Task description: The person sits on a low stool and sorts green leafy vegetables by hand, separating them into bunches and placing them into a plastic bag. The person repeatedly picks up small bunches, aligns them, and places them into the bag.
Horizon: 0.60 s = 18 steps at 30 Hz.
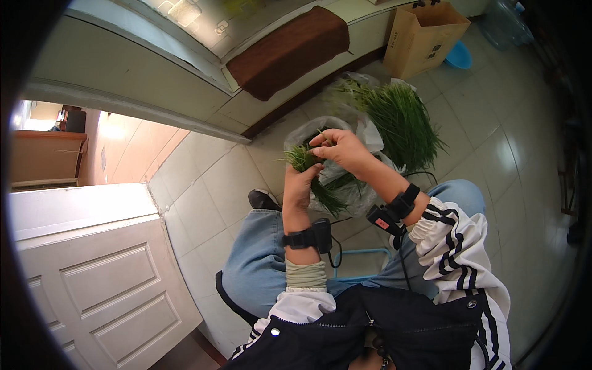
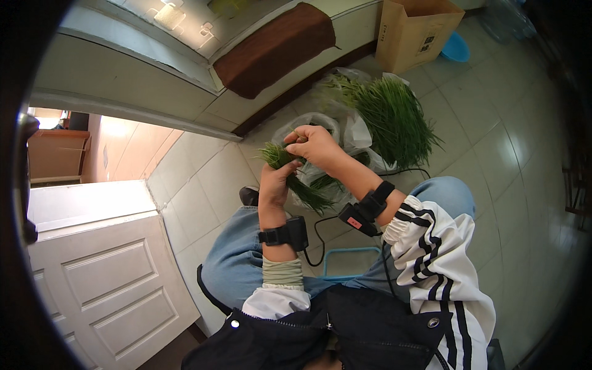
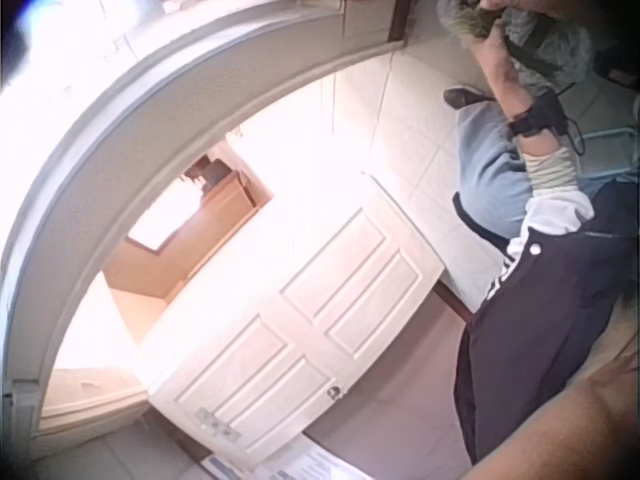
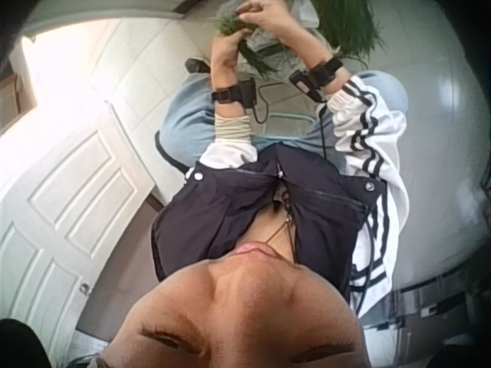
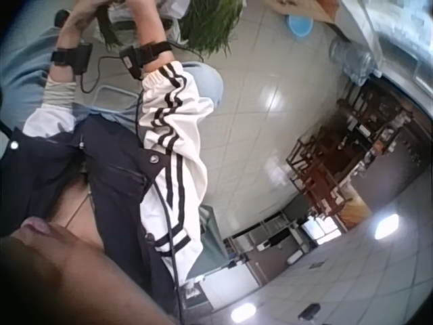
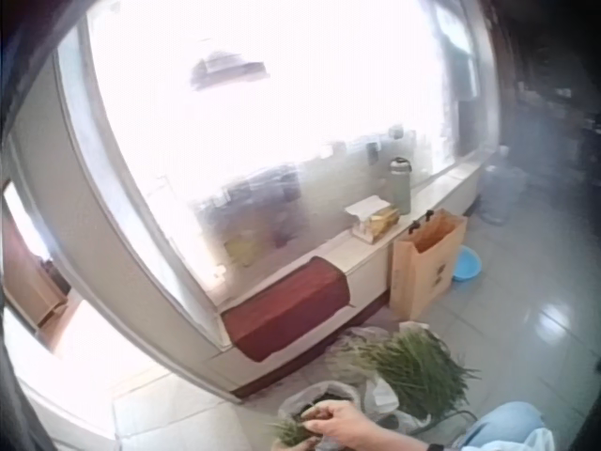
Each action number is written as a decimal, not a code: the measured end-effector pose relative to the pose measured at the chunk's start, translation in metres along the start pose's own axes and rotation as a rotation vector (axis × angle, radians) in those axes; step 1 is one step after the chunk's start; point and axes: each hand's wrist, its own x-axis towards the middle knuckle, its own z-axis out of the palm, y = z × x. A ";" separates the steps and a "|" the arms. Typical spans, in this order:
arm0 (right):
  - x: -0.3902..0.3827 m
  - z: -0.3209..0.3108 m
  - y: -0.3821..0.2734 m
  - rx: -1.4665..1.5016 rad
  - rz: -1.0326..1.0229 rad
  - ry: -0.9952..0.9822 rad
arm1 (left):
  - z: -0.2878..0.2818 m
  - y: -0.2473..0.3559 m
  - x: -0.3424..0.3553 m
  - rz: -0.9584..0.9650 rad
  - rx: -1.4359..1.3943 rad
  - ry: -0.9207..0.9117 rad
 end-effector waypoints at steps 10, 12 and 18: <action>0.022 0.017 -0.013 -0.037 0.004 0.173 | -0.026 0.005 0.004 0.074 -0.209 -0.114; 0.019 0.011 -0.022 0.049 -0.053 0.215 | -0.031 0.004 0.004 0.079 -0.187 -0.089; -0.002 -0.009 -0.062 0.094 -0.287 0.301 | -0.051 -0.004 0.001 0.038 -0.168 0.077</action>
